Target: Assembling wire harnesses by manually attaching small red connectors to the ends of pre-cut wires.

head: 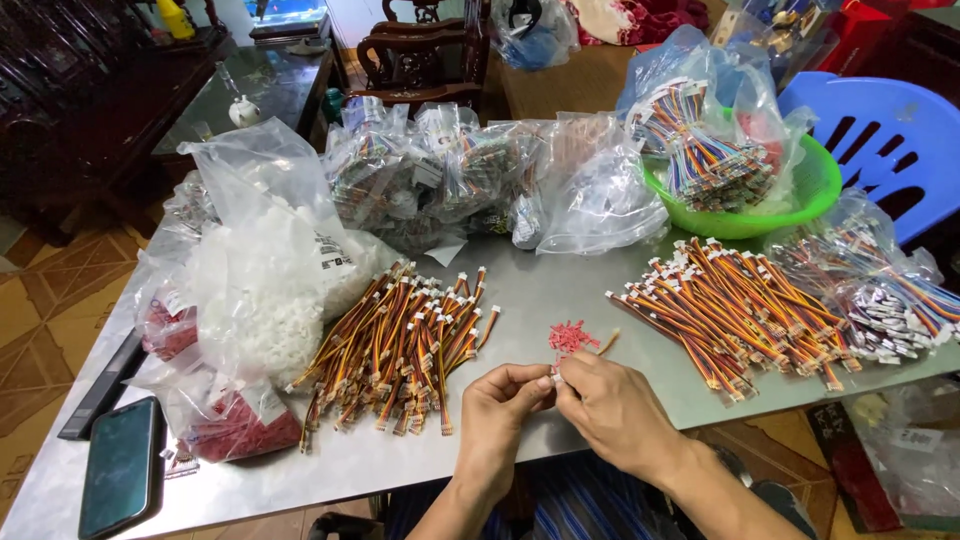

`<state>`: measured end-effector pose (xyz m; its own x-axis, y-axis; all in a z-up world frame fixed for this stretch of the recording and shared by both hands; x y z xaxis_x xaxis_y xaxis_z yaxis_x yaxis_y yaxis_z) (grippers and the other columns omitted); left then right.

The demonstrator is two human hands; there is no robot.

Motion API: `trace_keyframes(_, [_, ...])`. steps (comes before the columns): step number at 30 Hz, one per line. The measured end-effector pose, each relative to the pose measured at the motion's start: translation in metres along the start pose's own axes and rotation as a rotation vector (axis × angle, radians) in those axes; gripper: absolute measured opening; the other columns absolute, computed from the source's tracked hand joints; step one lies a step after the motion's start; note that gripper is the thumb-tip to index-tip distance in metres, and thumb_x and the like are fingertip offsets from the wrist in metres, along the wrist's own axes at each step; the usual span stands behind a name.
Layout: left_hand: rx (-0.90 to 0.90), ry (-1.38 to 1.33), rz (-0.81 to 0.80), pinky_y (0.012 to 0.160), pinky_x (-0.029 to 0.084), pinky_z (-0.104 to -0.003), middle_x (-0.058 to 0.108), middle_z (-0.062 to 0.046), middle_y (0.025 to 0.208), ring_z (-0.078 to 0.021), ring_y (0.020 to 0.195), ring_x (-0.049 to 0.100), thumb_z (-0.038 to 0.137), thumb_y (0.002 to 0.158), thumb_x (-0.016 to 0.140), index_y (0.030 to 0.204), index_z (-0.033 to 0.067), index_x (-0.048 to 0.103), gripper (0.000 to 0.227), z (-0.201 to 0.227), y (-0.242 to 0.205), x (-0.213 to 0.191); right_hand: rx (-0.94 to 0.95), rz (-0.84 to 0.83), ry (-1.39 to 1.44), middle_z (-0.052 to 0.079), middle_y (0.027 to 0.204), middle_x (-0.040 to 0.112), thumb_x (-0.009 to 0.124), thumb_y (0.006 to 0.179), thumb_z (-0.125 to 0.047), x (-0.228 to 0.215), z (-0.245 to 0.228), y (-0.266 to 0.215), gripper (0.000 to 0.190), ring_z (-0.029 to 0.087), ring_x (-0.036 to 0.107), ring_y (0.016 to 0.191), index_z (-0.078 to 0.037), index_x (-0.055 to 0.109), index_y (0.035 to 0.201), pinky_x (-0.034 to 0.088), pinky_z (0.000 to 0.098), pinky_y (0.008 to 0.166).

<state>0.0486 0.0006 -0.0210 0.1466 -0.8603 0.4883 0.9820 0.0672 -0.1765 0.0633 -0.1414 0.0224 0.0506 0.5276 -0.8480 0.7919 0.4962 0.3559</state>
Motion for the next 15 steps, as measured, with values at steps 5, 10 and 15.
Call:
trace_keyframes(5, [0.017,0.017,-0.007,0.073,0.057,-0.029,0.076,-0.014,0.082,-0.0178,0.073,0.066,-0.002,0.085,0.078,0.098,-0.0074,0.079,0.014,0.004,-0.006,0.004,0.077,0.044,-0.031,0.006,0.079,0.06,0.054,0.096,-0.019,-0.003,-0.004,-0.004,0.017,0.032,0.058,0.065,-0.012,0.054,0.08,0.046,0.0488,0.058])
trace_keyframes(10, [0.138,0.068,0.027,0.074,0.059,-0.029,0.078,-0.016,0.078,-0.02,0.072,0.071,0.001,0.081,0.081,0.097,-0.006,0.079,0.017,0.024,0.002,0.006,0.167,0.03,-0.084,-0.001,0.118,0.068,0.066,0.088,-0.05,-0.037,0.012,0.001,0.049,0.029,0.072,0.096,-0.024,0.062,0.13,0.056,0.0501,0.075])
trace_keyframes(15, [0.987,1.217,0.16,0.079,0.059,-0.039,0.076,0.0,0.091,-0.0221,0.095,0.072,0.022,0.077,0.088,0.106,0.021,0.075,0.032,0.038,0.049,0.0,0.542,0.122,0.086,0.02,0.092,0.076,0.07,0.091,-0.03,-0.071,0.083,-0.009,0.021,0.041,0.074,0.094,-0.011,0.078,0.095,0.056,0.0495,0.08])
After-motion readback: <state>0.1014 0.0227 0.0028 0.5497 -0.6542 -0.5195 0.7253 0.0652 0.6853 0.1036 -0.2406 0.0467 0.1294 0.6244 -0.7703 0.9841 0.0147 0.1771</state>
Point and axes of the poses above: each hand's wrist, its own y-axis towards the middle knuckle, its own x-axis out of the palm, z = x × y, the point moved 5 cm from there along y, towards the middle knuckle
